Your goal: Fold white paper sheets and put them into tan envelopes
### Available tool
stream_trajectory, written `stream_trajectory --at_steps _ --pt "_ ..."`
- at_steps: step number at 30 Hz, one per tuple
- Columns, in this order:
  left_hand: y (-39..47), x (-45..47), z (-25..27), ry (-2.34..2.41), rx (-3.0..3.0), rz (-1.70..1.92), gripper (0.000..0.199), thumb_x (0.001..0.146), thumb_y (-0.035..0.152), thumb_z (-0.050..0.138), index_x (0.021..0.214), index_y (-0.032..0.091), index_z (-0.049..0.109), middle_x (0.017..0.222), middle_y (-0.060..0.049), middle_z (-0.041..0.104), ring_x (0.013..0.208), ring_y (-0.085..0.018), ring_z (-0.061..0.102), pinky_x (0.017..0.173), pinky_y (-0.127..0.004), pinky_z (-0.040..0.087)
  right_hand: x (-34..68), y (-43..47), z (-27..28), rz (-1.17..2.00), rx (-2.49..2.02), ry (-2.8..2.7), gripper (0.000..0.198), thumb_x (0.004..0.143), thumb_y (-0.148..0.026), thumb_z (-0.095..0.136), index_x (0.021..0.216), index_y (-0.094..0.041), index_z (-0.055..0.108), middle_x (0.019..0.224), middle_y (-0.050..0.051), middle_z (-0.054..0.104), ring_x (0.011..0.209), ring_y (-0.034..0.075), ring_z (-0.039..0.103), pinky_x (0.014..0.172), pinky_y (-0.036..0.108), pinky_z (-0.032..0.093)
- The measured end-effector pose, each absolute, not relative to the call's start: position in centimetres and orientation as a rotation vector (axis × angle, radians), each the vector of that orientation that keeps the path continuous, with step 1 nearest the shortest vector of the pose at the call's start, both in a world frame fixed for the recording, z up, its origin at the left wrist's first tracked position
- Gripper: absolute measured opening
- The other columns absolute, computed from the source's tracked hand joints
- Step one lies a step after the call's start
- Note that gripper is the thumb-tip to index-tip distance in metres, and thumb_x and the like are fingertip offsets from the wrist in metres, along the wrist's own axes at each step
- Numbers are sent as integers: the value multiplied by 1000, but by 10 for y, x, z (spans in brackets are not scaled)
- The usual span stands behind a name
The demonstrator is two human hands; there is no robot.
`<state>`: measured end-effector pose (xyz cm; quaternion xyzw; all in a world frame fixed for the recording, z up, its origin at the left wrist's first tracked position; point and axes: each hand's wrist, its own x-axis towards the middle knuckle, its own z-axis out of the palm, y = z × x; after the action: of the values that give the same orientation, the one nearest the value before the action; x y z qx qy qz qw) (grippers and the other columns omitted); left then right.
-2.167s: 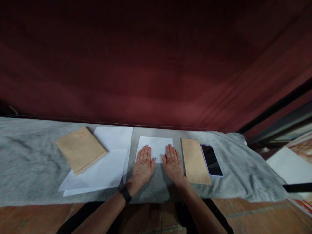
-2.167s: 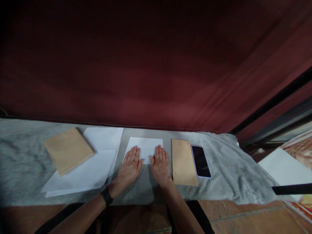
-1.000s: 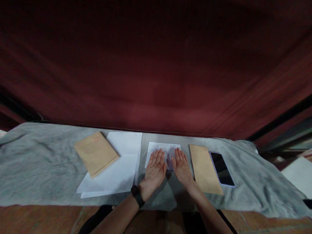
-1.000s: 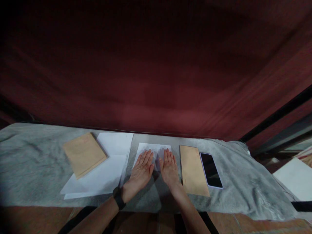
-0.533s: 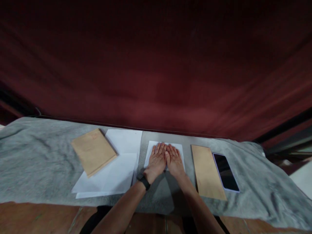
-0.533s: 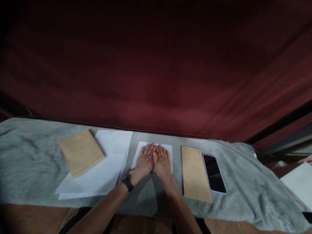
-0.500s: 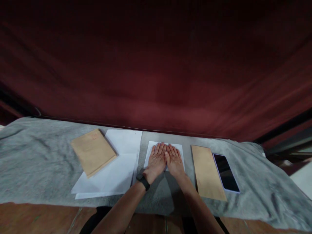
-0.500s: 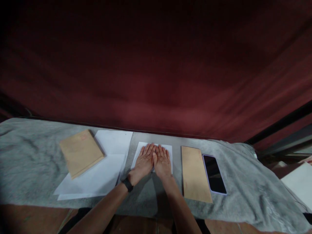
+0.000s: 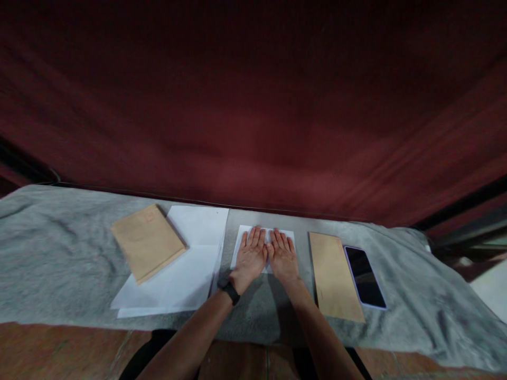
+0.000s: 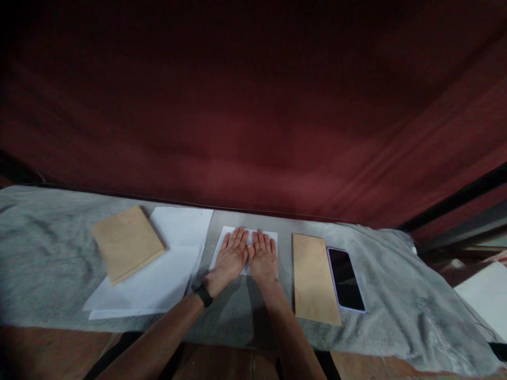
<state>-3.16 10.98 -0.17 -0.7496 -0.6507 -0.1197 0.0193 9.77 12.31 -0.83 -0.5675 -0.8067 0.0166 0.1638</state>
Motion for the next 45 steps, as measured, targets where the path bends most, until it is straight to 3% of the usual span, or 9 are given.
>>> stream_trajectory --at_steps 28,42,45 --pt "106 -26 -8 -2003 -2322 -427 55 101 28 35 151 7 39 160 -18 36 150 -29 30 124 -51 20 135 122 -30 -219 -1637 -2266 58 106 -37 24 152 -4 39 156 19 43 144 28 40 118 45 29" --pt "105 -26 -7 -1973 -2308 -405 53 101 28 35 150 8 40 160 -17 36 150 -29 31 123 -51 21 143 121 -27 -228 -1696 -2174 54 101 -23 29 147 0 44 150 25 48 142 32 42 116 51 31" --pt "105 -26 -7 -1976 -2304 -416 53 101 29 35 150 8 41 160 -17 37 150 -29 30 123 -51 22 138 120 -25 -163 -1631 -2165 53 101 -23 29 148 -3 44 153 22 46 145 29 39 117 51 31"
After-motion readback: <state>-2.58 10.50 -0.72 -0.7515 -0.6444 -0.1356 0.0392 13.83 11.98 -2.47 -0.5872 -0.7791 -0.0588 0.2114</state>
